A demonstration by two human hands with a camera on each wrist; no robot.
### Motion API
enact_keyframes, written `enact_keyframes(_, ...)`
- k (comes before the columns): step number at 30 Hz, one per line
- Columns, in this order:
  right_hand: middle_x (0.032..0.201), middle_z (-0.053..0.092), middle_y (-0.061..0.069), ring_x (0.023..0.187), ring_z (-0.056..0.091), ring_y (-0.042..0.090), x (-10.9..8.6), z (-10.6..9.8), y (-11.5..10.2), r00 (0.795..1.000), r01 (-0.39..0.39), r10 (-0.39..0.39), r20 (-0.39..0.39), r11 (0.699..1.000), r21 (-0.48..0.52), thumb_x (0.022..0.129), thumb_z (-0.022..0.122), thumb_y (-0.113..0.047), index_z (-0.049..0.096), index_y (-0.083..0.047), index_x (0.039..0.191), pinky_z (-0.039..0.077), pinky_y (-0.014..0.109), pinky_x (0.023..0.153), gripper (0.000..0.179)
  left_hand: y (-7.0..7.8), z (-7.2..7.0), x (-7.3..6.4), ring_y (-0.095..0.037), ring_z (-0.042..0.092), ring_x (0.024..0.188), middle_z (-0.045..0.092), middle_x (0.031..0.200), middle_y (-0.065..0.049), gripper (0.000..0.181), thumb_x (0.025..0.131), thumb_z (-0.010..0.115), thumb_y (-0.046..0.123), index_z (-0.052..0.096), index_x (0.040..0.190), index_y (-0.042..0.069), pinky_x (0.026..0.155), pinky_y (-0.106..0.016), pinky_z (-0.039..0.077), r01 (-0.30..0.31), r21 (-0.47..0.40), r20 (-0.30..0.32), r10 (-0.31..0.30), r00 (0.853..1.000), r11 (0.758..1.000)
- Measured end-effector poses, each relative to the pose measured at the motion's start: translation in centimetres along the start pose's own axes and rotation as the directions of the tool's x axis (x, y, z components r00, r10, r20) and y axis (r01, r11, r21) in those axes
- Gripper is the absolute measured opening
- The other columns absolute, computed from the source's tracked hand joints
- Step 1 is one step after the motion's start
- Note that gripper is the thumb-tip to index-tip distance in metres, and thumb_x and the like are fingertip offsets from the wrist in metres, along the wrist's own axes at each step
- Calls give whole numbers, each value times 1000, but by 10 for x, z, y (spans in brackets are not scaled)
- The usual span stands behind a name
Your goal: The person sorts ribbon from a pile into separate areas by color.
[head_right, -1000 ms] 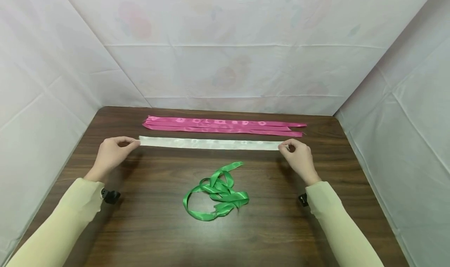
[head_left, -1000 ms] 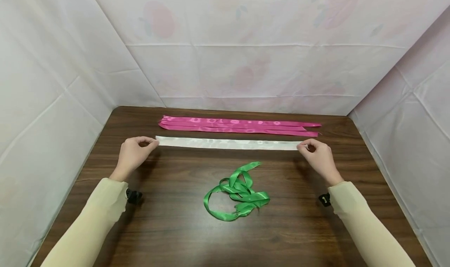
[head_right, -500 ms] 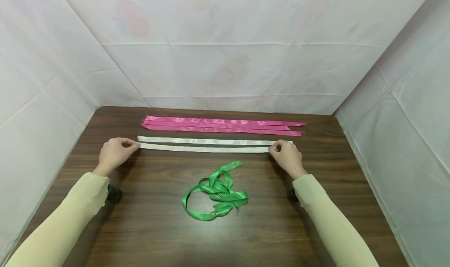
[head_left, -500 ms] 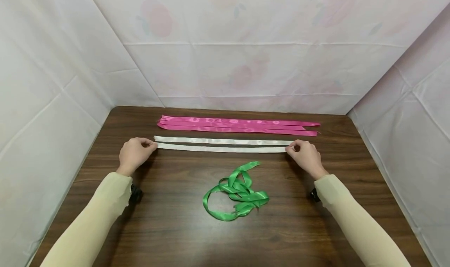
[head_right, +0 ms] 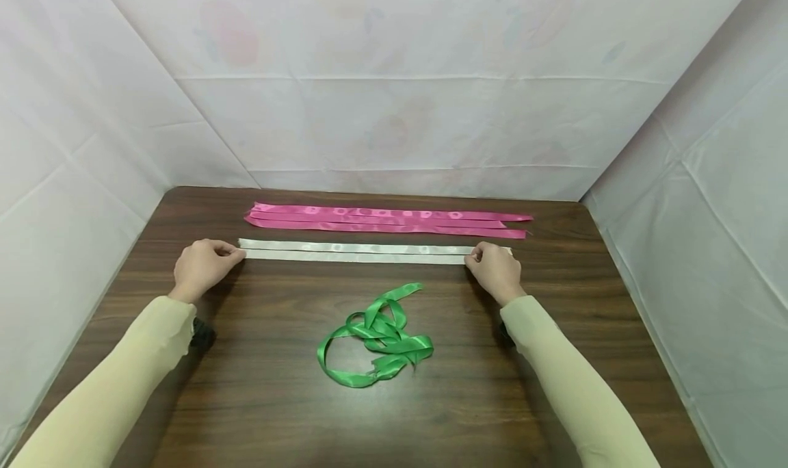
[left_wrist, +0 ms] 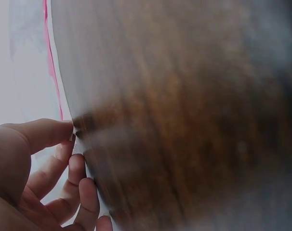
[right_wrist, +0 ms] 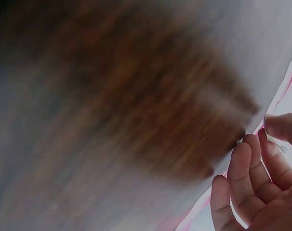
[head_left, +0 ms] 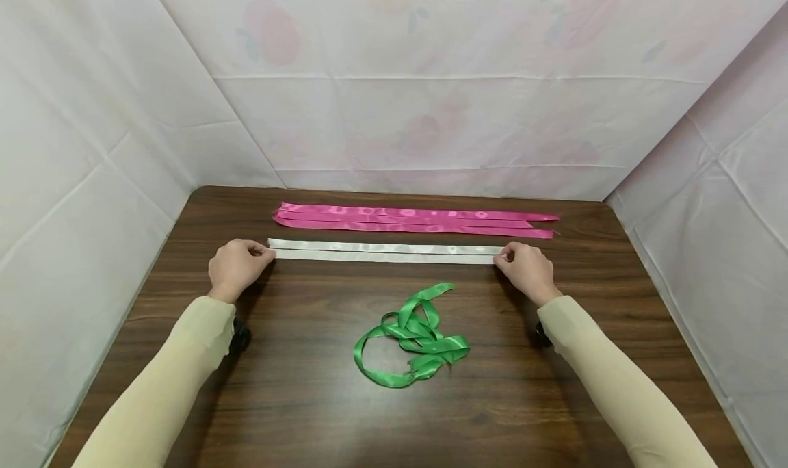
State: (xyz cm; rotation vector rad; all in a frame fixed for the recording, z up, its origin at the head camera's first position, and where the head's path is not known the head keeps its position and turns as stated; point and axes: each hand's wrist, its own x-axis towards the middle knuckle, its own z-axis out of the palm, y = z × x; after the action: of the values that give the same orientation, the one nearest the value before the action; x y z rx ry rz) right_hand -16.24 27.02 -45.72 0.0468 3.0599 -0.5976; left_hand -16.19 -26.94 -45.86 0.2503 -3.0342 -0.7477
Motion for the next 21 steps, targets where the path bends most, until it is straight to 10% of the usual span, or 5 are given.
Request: enact_keyframes(21,87,72,13,70,60,24,3,1,-1,999,-37,37,12,999,-10,97,68,-31,66,-5,102,47,39,60,26,-6,-1,2,-28,66,79,76,101,-17,39,94,72,42,75,106,5,59,-32,43,58,-65,26,-57,998,996)
